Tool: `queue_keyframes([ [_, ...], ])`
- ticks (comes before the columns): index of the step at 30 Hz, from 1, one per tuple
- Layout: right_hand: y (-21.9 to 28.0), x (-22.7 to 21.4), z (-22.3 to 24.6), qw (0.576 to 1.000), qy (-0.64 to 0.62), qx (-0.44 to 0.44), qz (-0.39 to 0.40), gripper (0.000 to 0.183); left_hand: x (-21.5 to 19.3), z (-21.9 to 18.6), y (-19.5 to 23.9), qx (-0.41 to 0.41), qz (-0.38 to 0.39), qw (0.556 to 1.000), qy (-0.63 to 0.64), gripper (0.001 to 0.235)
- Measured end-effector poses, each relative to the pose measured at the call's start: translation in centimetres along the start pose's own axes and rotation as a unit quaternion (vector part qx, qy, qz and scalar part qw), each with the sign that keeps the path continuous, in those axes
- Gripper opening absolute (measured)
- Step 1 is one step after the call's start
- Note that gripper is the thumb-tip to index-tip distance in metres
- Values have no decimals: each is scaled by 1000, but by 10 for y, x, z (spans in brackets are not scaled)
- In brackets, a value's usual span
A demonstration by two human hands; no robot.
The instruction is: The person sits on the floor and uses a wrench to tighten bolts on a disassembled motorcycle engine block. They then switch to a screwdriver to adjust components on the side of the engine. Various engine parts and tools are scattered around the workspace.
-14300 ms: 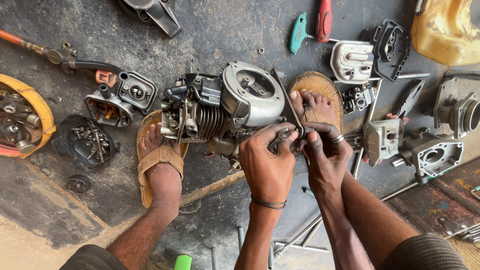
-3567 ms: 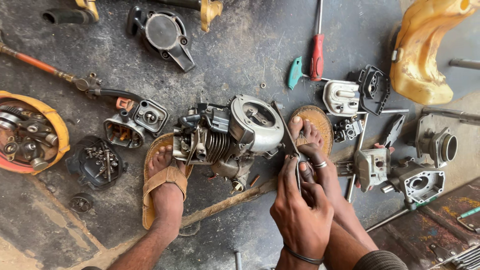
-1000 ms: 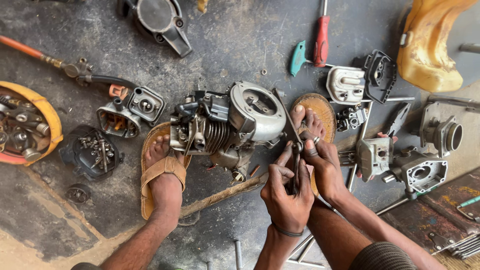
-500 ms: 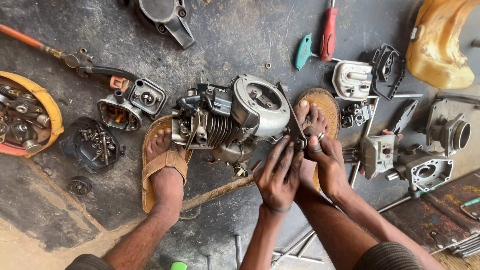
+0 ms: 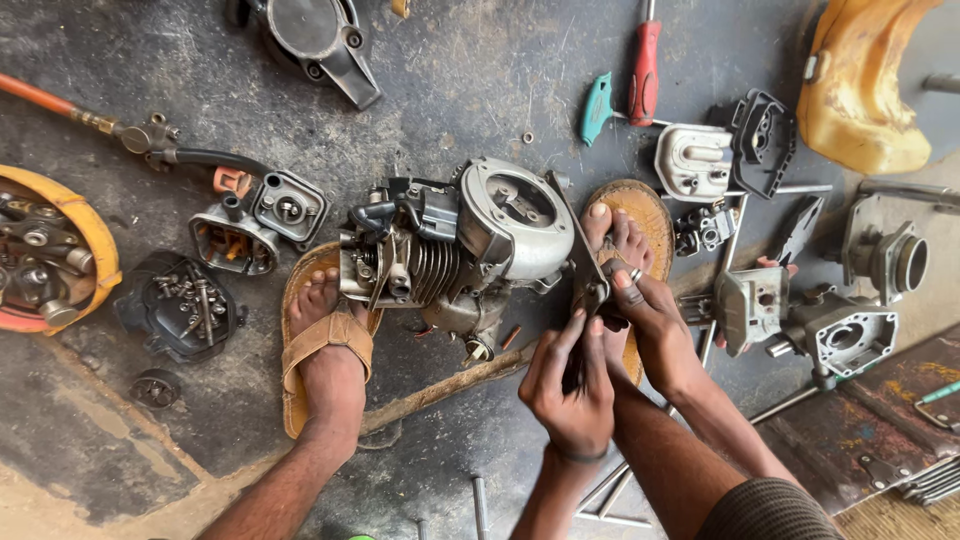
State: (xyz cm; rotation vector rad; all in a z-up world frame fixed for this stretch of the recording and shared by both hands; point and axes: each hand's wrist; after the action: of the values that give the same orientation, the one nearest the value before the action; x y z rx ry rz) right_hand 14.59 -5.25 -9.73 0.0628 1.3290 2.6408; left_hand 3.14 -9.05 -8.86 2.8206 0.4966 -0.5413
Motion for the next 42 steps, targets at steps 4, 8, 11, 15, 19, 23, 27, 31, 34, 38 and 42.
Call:
queue_keyframes([
  [4, -6, -3, 2, 998, -26, 22, 48, 42, -4, -43, 0, -89, -13, 996, 14, 8],
  [8, -3, -8, -3, 999, 5, 35, 38, 44, -14, -67, -11, -123, 11, 992, 26, 8],
  [11, -2, -5, -2, 999, -5, 20, 51, 46, -21, -72, -24, -98, 29, 994, -42, 11],
  [15, 0, 3, 7, 999, 5, 33, 16, 43, -24, -77, -31, -151, 43, 988, -7, 10],
  [19, 4, 8, 15, 998, 24, 50, 6, 46, -25, -80, -28, -169, 46, 984, 24, 10],
  [23, 2, 7, 29, 995, 65, 70, 29, 52, -26, -85, -29, -211, 67, 975, 13, 12],
  [27, 1, 6, 35, 992, 93, 79, 29, 56, -28, -89, -34, -268, 81, 959, 48, 16],
  [31, 2, 9, 34, 996, 32, 78, 40, 50, -30, -92, -37, -287, 105, 951, 43, 16],
  [34, 4, 9, 33, 997, 14, 69, 43, 50, -31, -94, -38, -273, 104, 955, 48, 16],
  [38, 4, 10, 33, 996, 12, 68, 52, 52, -31, -92, -43, -283, 121, 951, 19, 14],
  [42, 5, 10, 30, 995, -20, 87, 32, 47, -30, -93, -44, -307, 127, 943, 17, 14],
])
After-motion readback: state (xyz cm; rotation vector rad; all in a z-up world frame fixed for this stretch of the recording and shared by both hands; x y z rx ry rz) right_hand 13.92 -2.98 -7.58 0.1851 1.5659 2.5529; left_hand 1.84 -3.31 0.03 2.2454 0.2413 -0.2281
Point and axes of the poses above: each hand's wrist, its own y-axis away from the middle knuckle, its own x-axis out of the palm, z = x × y, and after that the axes turned 8 degrees about -y, right-handed
